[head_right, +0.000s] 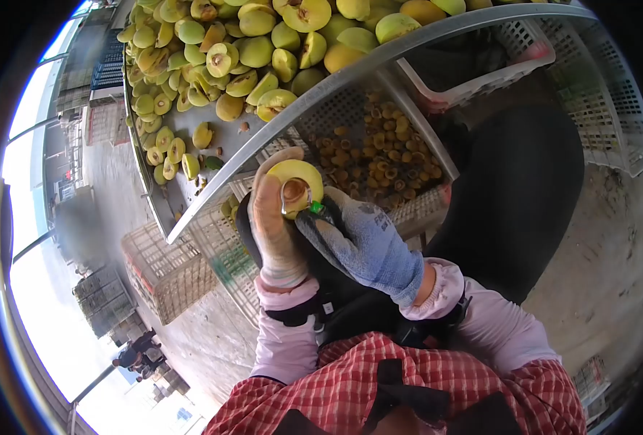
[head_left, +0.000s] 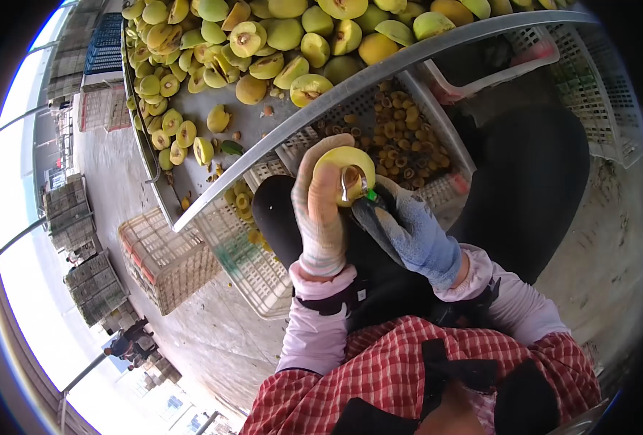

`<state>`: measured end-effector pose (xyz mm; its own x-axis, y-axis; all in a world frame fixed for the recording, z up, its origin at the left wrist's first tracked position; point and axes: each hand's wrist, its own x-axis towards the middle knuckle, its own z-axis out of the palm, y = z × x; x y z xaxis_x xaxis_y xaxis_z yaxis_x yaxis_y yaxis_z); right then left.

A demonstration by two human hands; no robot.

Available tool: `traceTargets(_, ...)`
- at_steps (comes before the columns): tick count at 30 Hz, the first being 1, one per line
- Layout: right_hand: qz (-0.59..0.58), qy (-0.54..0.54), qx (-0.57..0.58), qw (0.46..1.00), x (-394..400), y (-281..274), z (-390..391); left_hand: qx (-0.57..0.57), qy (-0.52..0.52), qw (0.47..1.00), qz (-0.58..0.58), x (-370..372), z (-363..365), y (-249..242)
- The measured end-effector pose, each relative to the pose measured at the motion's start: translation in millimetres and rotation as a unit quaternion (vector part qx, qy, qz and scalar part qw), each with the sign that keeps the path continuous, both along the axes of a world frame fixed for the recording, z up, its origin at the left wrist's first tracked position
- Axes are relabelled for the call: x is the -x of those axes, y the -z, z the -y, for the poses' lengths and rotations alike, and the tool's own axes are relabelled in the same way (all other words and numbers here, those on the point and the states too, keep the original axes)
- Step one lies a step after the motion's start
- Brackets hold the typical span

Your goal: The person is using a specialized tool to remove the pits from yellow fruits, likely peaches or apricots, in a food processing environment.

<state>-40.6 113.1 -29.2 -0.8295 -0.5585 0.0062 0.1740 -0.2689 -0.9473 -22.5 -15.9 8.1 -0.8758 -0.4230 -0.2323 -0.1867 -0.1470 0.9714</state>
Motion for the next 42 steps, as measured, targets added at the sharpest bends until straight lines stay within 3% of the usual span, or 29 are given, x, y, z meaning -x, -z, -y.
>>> traceTargets(3,-0.089,0.038,-0.100,0.990,2,-2,-10,-0.090,-0.070,0.992,-0.053,1,-21,12)
traceTargets(8,-0.051,0.015,-0.086,0.995,-9,0,-17,0.076,-0.104,0.991,-0.046,-2,-34,12)
traceTargets(11,-0.063,0.033,-0.063,0.995,-12,-5,-21,0.106,-0.096,0.989,-0.049,-6,-37,11)
traceTargets(14,-0.101,0.048,-0.065,0.992,-11,-13,-23,0.035,-0.176,0.981,-0.070,-1,-51,4)
traceTargets(18,-0.124,0.029,-0.045,0.991,-19,1,-21,0.058,-0.140,0.985,-0.083,-3,-50,-4)
traceTargets(21,-0.064,-0.032,0.031,0.997,-21,1,-27,0.104,-0.063,0.989,-0.081,-5,-44,-9)
traceTargets(23,0.182,-0.170,0.205,0.946,-19,1,-32,0.123,0.010,0.990,-0.073,-3,-35,-12)
traceTargets(24,0.383,-0.271,0.327,0.820,-18,6,-37,0.095,0.065,0.991,-0.073,-3,-26,-10)
traceTargets(25,0.554,-0.350,0.421,0.627,-19,8,-37,0.051,0.118,0.991,-0.034,-2,-20,-15)
traceTargets(26,0.609,-0.342,0.446,0.560,-22,5,-33,-0.050,0.115,0.992,-0.020,-2,-20,-12)
traceTargets(27,0.619,-0.339,0.452,0.545,-23,4,-32,-0.150,0.110,0.983,-0.008,-2,-23,-3)
traceTargets(29,0.637,-0.331,0.465,0.518,-19,8,-33,-0.209,0.028,0.977,0.008,-8,-31,12)
traceTargets(31,0.632,-0.349,0.434,0.540,-22,17,-29,-0.189,-0.029,0.981,0.040,-16,-30,21)
traceTargets(32,0.622,-0.359,0.408,0.564,-24,20,-27,-0.003,0.015,0.998,0.055,-18,-22,15)
traceTargets(33,0.611,-0.369,0.380,0.588,-22,19,-25,-0.022,0.001,0.998,0.061,-20,-18,4)
traceTargets(34,0.631,-0.360,0.314,0.611,-19,12,-26,0.059,0.027,0.997,0.046,-20,-9,4)
traceTargets(35,0.650,-0.369,0.339,0.572,-23,12,-24,0.137,0.051,0.989,0.036,-22,-2,5)
traceTargets(36,0.666,-0.377,0.364,0.531,-26,13,-20,0.136,0.079,0.987,0.032,-23,8,9)
traceTargets(37,0.673,-0.388,0.390,0.494,-25,15,-15,0.046,0.112,0.989,0.087,-27,14,3)
traceTargets(38,0.668,-0.393,0.421,0.471,-30,19,-13,-0.035,0.089,0.994,0.062,-28,11,8)
traceTargets(41,0.618,-0.414,0.449,0.495,-32,13,-10,-0.344,0.012,0.937,0.062,-35,-13,22)
traceTargets(42,0.613,-0.401,0.460,0.501,-25,5,-10,-0.307,-0.064,0.948,0.044,-43,-19,38)
